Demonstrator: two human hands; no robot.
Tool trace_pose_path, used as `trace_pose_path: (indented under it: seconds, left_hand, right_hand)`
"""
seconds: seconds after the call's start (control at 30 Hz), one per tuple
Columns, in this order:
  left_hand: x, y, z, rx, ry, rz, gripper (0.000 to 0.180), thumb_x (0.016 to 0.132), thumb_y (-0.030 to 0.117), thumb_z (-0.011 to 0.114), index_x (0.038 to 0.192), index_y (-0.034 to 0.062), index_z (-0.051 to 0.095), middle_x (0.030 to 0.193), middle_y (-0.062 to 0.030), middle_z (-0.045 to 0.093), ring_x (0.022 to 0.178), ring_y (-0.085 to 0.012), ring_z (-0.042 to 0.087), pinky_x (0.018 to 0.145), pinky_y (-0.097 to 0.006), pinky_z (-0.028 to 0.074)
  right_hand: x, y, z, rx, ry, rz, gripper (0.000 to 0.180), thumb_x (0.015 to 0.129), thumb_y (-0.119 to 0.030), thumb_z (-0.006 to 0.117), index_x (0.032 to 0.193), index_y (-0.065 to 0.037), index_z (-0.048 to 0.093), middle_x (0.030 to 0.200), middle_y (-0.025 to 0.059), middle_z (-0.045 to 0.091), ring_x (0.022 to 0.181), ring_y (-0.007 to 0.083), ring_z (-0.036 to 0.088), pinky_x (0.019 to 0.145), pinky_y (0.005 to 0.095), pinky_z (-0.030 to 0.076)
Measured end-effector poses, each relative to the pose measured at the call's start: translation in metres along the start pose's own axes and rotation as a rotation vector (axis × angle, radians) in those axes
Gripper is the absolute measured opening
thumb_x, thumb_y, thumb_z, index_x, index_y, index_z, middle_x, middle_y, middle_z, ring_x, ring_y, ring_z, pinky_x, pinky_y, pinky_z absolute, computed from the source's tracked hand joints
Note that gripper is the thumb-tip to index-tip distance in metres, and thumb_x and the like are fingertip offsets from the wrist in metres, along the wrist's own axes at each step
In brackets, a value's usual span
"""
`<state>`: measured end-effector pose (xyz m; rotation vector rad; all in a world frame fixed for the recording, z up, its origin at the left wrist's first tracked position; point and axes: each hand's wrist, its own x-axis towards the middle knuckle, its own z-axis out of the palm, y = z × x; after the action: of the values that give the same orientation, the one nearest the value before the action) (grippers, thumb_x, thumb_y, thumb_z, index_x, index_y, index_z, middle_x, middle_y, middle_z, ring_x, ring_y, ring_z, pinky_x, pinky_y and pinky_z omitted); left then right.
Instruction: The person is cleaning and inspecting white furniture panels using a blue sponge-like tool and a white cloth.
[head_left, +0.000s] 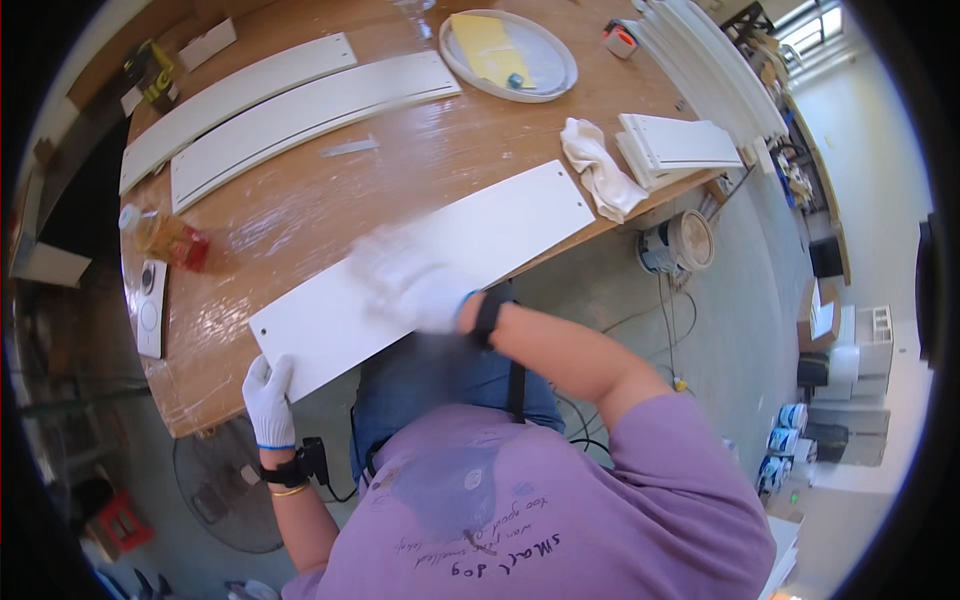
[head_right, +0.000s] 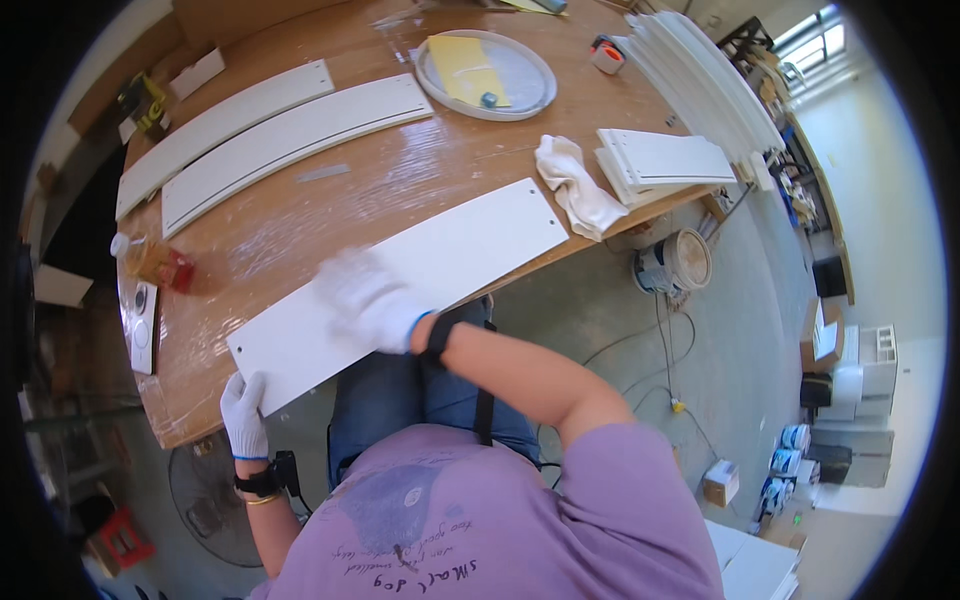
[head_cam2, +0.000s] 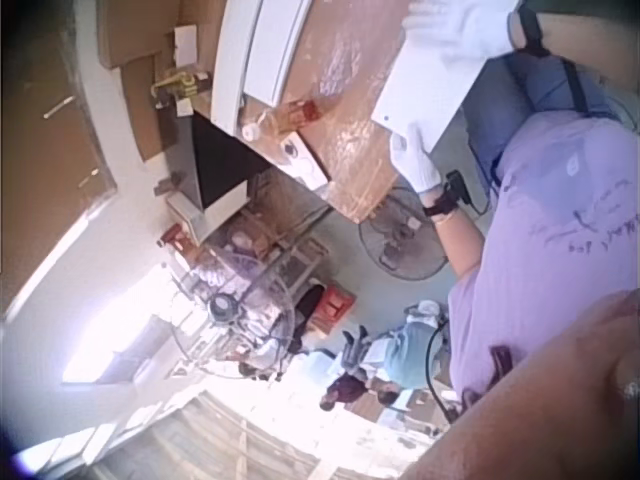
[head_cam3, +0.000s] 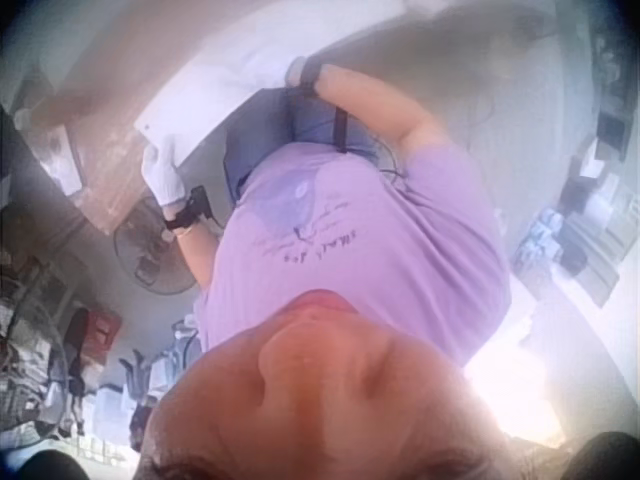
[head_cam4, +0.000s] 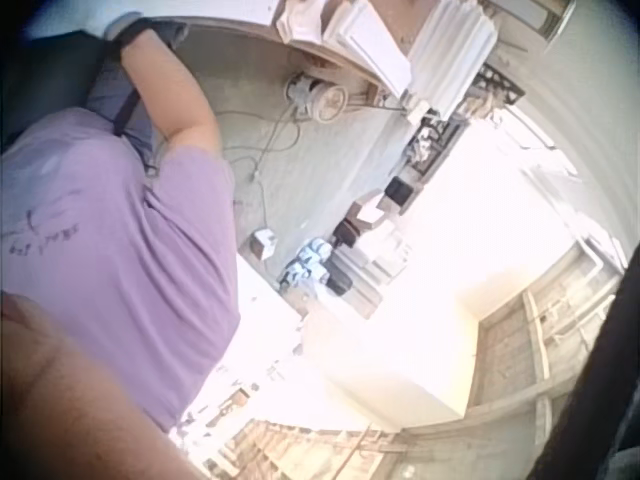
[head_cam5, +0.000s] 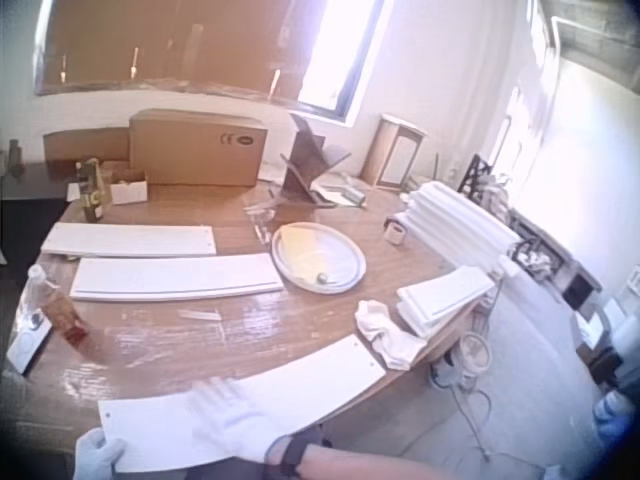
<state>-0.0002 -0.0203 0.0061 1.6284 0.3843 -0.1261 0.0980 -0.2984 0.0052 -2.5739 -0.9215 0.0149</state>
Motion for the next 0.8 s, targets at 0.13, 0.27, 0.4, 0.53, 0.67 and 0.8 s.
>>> trace_pose_path:
  seconds: [0.13,0.27,0.4,0.53,0.67,0.8]
  left_hand:
    - [0.001,0.007,0.006,-0.149,-0.034,-0.041,0.029,0.091,0.013,0.061,0.111,-0.0082,0.061,0.097,-0.0057,0.067,0.083,-0.0092,0.060,0.075,-0.023,0.047]
    - [0.007,0.004,0.009,-0.127,-0.033,-0.024,0.029,0.091,0.013,0.062,0.110,-0.0077,0.061,0.097,-0.0054,0.067,0.083,-0.0094,0.060,0.074,-0.023,0.048]
    - [0.005,0.003,0.006,-0.205,-0.042,-0.038,0.027,0.091,0.013,0.061,0.110,-0.0066,0.061,0.097,-0.0052,0.067,0.083,-0.0097,0.061,0.074,-0.024,0.048]
    - [0.015,-0.010,-0.011,-0.238,-0.109,-0.077,0.026,0.091,0.012,0.061,0.111,-0.0054,0.062,0.098,-0.0052,0.066,0.084,-0.0114,0.062,0.075,-0.025,0.050]
    - [0.011,0.008,0.000,-0.408,-0.134,-0.081,0.033,0.091,0.012,0.060,0.119,-0.0045,0.056,0.105,-0.0062,0.064,0.090,-0.0135,0.063,0.081,-0.027,0.050]
    - [0.000,0.038,0.000,-0.292,-0.194,0.042,0.041,0.089,0.013,0.061,0.125,-0.0034,0.050,0.110,-0.0076,0.062,0.096,-0.0142,0.062,0.083,-0.028,0.050]
  right_hand:
    - [-0.084,0.131,-0.063,-0.282,0.188,0.514,0.060,0.091,-0.040,0.049,0.137,-0.002,0.045,0.144,0.0237,0.041,0.137,0.0379,0.032,0.115,0.0447,0.021]
    - [-0.136,0.197,-0.069,-0.508,0.338,0.716,0.060,0.091,-0.041,0.046,0.134,0.000,0.046,0.140,0.0241,0.044,0.133,0.0396,0.036,0.113,0.0462,0.023]
    - [-0.122,0.088,-0.052,-0.393,0.379,0.236,0.038,0.091,-0.031,0.052,0.107,0.002,0.062,0.111,0.0197,0.061,0.109,0.0382,0.053,0.102,0.0470,0.037]
    - [-0.125,-0.020,-0.052,1.031,0.122,0.279,0.027,0.092,-0.024,0.061,0.091,0.002,0.069,0.083,0.0120,0.070,0.085,0.0217,0.067,0.081,0.0360,0.052]
    - [-0.129,-0.001,-0.046,1.403,0.060,0.890,0.025,0.093,-0.021,0.061,0.096,0.003,0.065,0.076,0.0115,0.068,0.070,0.0176,0.068,0.066,0.0292,0.057]
    - [-0.139,0.015,-0.028,1.783,0.261,0.798,0.016,0.090,-0.015,0.061,0.090,0.001,0.061,0.071,0.0084,0.063,0.066,0.0186,0.065,0.072,0.0358,0.056]
